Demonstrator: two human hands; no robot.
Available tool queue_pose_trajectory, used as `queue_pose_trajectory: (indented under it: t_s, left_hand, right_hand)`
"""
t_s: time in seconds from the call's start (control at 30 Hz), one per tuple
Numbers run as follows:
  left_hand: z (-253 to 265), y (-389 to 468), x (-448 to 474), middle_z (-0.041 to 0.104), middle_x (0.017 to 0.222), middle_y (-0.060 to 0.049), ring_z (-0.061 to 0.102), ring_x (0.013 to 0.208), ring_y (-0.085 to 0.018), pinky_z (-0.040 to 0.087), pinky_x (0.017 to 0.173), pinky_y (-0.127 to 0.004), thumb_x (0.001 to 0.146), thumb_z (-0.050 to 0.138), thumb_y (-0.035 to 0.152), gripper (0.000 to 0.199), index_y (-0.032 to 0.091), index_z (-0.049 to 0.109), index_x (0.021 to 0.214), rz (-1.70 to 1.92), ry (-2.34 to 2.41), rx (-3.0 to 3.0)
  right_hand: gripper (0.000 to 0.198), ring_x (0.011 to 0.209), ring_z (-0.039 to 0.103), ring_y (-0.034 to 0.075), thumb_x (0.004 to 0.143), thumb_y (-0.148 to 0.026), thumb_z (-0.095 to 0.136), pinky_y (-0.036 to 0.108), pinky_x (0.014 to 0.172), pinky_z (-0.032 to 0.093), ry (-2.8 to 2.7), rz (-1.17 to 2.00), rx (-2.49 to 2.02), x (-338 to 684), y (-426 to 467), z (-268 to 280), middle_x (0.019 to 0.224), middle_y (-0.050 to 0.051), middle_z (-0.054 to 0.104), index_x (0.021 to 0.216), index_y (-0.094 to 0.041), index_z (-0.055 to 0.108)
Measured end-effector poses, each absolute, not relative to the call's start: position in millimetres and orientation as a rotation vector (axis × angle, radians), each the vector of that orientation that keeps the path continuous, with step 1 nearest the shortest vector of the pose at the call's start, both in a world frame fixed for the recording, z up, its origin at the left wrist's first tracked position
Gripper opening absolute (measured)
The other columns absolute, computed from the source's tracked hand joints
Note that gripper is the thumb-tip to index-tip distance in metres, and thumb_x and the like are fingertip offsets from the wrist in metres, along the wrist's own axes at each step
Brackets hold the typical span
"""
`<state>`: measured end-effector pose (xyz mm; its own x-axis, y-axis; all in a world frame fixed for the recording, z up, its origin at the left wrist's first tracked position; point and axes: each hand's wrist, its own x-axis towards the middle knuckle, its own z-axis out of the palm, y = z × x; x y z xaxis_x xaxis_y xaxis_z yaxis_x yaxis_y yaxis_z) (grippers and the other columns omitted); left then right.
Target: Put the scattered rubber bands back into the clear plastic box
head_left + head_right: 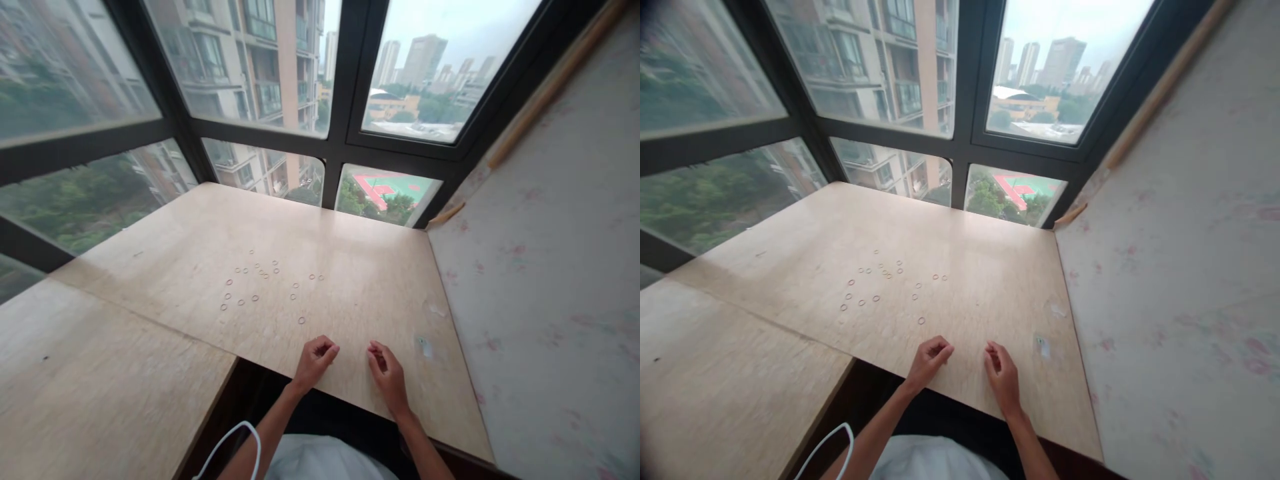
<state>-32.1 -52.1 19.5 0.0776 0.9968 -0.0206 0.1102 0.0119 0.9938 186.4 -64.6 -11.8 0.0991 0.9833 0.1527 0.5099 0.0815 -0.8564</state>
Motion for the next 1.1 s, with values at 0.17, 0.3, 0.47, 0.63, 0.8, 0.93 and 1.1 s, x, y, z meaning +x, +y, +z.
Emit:
queue_pose_trajectory:
  t_s: [0.17, 0.3, 0.47, 0.63, 0.8, 0.93, 1.1]
  left_hand:
    - [33, -41, -97, 0.055, 0.054, 0.001, 0.050, 0.051, -0.011, 0.040, 0.051, -0.022, 0.080, 0.062, 0.044, 0.031, 0.016, 0.063, 0.069, 1.293, 1.378, 1.057]
    - [39, -30, -176, 0.064, 0.070, -0.002, 0.059, 0.062, -0.016, 0.046, 0.056, -0.024, 0.075, 0.062, 0.047, 0.032, 0.017, 0.066, 0.086, 1.377, 1.770, 0.994]
    - [37, -29, -259, 0.068, 0.094, -0.008, 0.062, 0.072, -0.020, 0.049, 0.071, -0.032, 0.079, 0.056, 0.036, 0.028, 0.018, 0.065, 0.098, 1.052, 2.412, 1.100]
    - [27, -24, -291, 0.067, 0.102, -0.011, 0.063, 0.087, -0.023, 0.047, 0.085, -0.034, 0.078, 0.055, 0.025, 0.029, 0.017, 0.067, 0.103, 0.753, 2.512, 1.308]
    - [21, -7, -298, 0.069, 0.099, -0.009, 0.064, 0.081, -0.020, 0.048, 0.080, -0.029, 0.079, 0.055, 0.029, 0.031, 0.016, 0.068, 0.104, 0.776, 2.444, 1.327]
    - [23, 12, -303, 0.069, 0.098, -0.010, 0.064, 0.079, -0.019, 0.048, 0.078, -0.028, 0.080, 0.053, 0.030, 0.034, 0.013, 0.068, 0.105, 0.791, 2.433, 1.347]
    - [28, 47, -308, 0.069, 0.099, -0.009, 0.064, 0.084, -0.020, 0.047, 0.081, -0.029, 0.083, 0.047, 0.028, 0.034, 0.015, 0.068, 0.107, 0.755, 2.433, 1.436]
  right_hand:
    - [0.032, 0.085, 0.067, 0.023, 0.086, -0.041, 0.054, 0.036, 0.076, 0.056, -1.539, 0.671, -1.566, 186, -66, -18, 0.096, 0.010, 0.071, 0.104, -0.017, 0.065]
    - [0.035, 0.083, 0.068, 0.024, 0.083, -0.046, 0.056, 0.036, 0.074, 0.056, -1.526, 0.660, -1.583, 186, -65, -17, 0.093, 0.011, 0.072, 0.101, -0.017, 0.066]
    - [0.038, 0.082, 0.068, 0.025, 0.082, -0.049, 0.057, 0.038, 0.075, 0.056, -1.527, 0.669, -1.601, 187, -64, -16, 0.093, 0.011, 0.072, 0.100, -0.017, 0.066]
    - [0.041, 0.083, 0.068, 0.026, 0.082, -0.052, 0.056, 0.039, 0.075, 0.056, -1.539, 0.651, -1.625, 186, -62, -18, 0.094, 0.012, 0.072, 0.103, -0.017, 0.066]
    - [0.042, 0.082, 0.068, 0.025, 0.082, -0.052, 0.055, 0.038, 0.074, 0.056, -1.560, 0.636, -1.642, 186, -62, -18, 0.093, 0.012, 0.072, 0.102, -0.017, 0.066]
    - [0.041, 0.082, 0.068, 0.025, 0.083, -0.050, 0.054, 0.037, 0.073, 0.055, -1.574, 0.622, -1.643, 185, -61, -17, 0.093, 0.012, 0.072, 0.102, -0.017, 0.066]
    - [0.039, 0.081, 0.068, 0.025, 0.082, -0.048, 0.054, 0.037, 0.072, 0.056, -1.578, 0.592, -1.646, 183, -60, -15, 0.092, 0.012, 0.072, 0.101, -0.016, 0.066]
